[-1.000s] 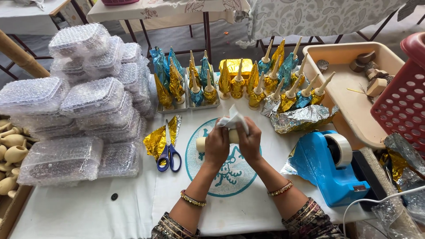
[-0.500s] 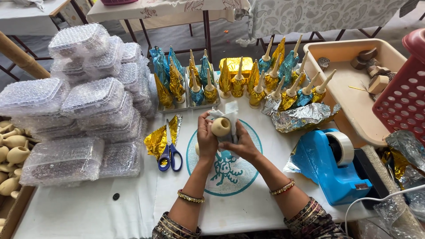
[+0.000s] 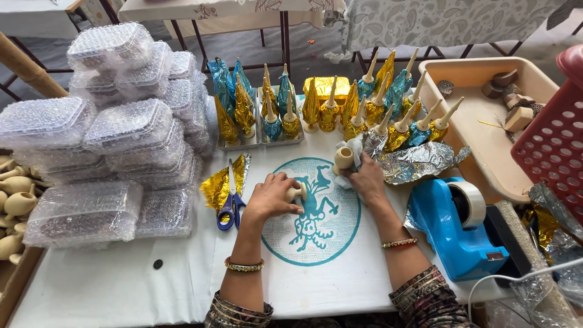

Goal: The person sits on the floor and wraps small wooden objects with gold and silver foil. They use scissors to cut the foil, wrap it around the objects, and then wipe the objects with a cloth. The wrapped items are placed on a tray.

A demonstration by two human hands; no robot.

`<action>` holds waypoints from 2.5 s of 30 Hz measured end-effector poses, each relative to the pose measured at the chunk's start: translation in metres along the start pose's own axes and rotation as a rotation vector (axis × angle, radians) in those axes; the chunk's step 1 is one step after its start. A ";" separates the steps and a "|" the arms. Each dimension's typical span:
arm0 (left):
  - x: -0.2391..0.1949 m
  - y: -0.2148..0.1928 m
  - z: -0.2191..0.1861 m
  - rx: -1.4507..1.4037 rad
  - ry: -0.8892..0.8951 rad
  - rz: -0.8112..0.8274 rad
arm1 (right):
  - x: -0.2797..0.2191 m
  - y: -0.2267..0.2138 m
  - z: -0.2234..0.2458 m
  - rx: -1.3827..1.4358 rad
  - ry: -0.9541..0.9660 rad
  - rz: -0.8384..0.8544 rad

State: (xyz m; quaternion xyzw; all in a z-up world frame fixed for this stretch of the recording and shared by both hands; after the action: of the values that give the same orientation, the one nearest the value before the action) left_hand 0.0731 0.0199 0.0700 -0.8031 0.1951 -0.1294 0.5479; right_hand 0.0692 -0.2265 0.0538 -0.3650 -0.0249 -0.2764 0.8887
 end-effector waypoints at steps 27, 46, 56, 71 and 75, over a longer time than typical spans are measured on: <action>-0.077 -0.142 0.062 -0.039 -0.222 -1.341 | -0.065 0.030 0.084 -0.035 -0.729 -0.001; -0.143 -0.148 0.119 -0.262 -0.262 -1.065 | -0.093 0.085 0.094 -0.310 -0.677 0.529; -0.181 -0.154 0.082 -0.330 -0.072 -1.160 | -0.091 0.089 0.090 -0.331 -0.689 0.489; -0.140 -0.157 0.114 0.142 -0.055 -0.984 | -0.084 0.098 0.078 -0.308 -0.706 0.491; -0.246 -0.219 0.207 0.154 -0.252 -1.408 | -0.093 0.089 0.093 -0.328 -0.675 0.529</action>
State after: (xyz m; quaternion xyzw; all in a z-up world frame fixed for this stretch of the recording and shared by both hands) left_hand -0.0215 0.3743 0.1993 -0.7063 -0.4435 -0.3716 0.4079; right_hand 0.0503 -0.0689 0.0426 -0.5643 -0.1750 0.0940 0.8013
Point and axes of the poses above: each hand's wrist, its own x-axis towards the middle knuckle, its own y-axis out of the palm, z = x × y, the point moved 10 cm from there along x, towards the middle knuckle, and after that the axes turned 10 degrees about -z, right-handed, at the moved point
